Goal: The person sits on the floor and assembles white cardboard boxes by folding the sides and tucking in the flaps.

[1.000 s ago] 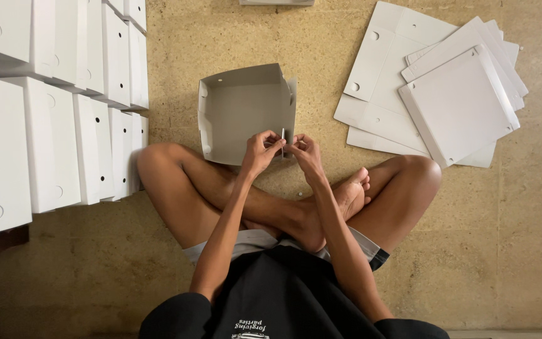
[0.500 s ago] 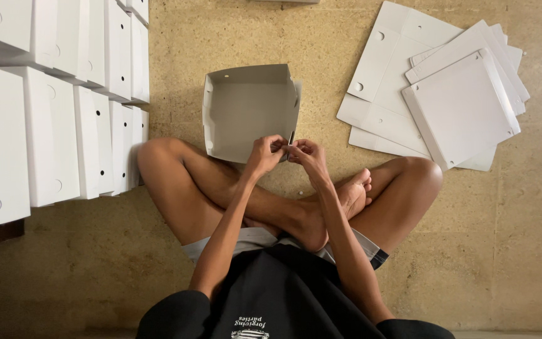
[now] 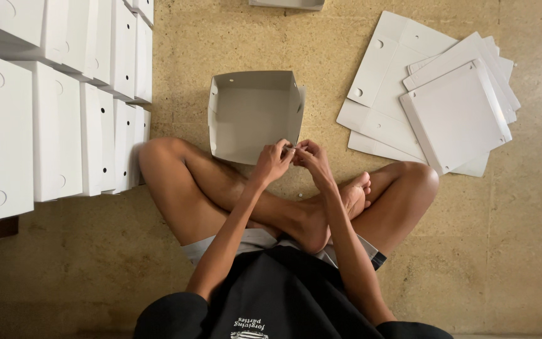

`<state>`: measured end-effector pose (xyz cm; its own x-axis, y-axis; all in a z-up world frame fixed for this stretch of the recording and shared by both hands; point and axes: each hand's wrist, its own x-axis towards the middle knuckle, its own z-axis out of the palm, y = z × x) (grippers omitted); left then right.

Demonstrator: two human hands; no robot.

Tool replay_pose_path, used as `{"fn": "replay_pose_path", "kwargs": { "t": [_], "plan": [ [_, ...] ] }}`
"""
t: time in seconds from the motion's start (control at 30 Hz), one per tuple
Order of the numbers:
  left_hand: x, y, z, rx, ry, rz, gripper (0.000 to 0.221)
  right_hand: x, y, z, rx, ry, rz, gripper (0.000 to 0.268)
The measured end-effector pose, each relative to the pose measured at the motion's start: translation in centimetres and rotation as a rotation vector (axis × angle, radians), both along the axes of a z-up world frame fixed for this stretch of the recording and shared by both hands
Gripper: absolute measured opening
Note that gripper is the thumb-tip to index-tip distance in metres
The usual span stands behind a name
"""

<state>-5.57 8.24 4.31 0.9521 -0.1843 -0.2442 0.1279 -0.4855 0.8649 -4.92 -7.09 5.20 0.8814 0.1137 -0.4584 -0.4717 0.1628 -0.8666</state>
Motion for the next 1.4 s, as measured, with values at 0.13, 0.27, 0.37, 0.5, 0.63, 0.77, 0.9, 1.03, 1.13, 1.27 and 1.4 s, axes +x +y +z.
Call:
{"fn": "replay_pose_path", "kwargs": {
  "t": [0.13,0.27,0.37,0.5,0.63,0.77,0.9,1.03,1.13,1.27,1.4],
  "plan": [
    [1.1,1.5,4.7,0.031,0.062,-0.034,0.029,1.3,-0.2,-1.0,-0.057,-0.043,0.032,0.011],
    [7.2,2.1,5.4,0.043,-0.098,0.144,0.058,5.3,0.0,0.1,-0.077,-0.108,-0.073,0.028],
    [12.0,0.9,4.3,0.067,-0.143,0.138,0.067,8.8,0.0,-1.1,-0.169,-0.147,-0.071,0.045],
    [15.3,0.3,0.9,0.17,-0.06,0.031,0.055,11.9,-0.3,-4.6,-0.295,-0.195,0.011,0.041],
    [12.8,1.2,5.0,0.127,-0.062,0.001,0.063,12.7,0.1,-4.3,-0.231,-0.118,-0.041,0.038],
    [11.7,1.4,5.4,-0.089,-0.097,0.089,0.07,13.1,0.6,-4.4,-0.141,-0.142,-0.129,0.038],
    [11.8,0.3,1.3,-0.236,-0.157,0.235,0.043,13.2,1.4,-4.8,0.025,-0.114,-0.183,0.035],
    [11.9,-0.2,0.0,-0.254,-0.168,0.315,0.042,13.0,2.3,-2.9,-0.018,-0.149,-0.223,0.03],
    [11.8,-0.4,-0.4,-0.248,-0.181,0.332,0.033,13.4,2.4,-2.4,-0.176,-0.224,-0.239,0.027],
    [11.4,-0.3,0.7,-0.234,-0.195,0.357,0.035,13.7,2.6,-2.3,-0.332,-0.264,-0.235,0.02],
    [11.2,-0.3,0.8,-0.206,-0.211,0.346,0.032,13.3,2.6,-2.2,-0.316,-0.304,-0.228,0.022]
  ]
}}
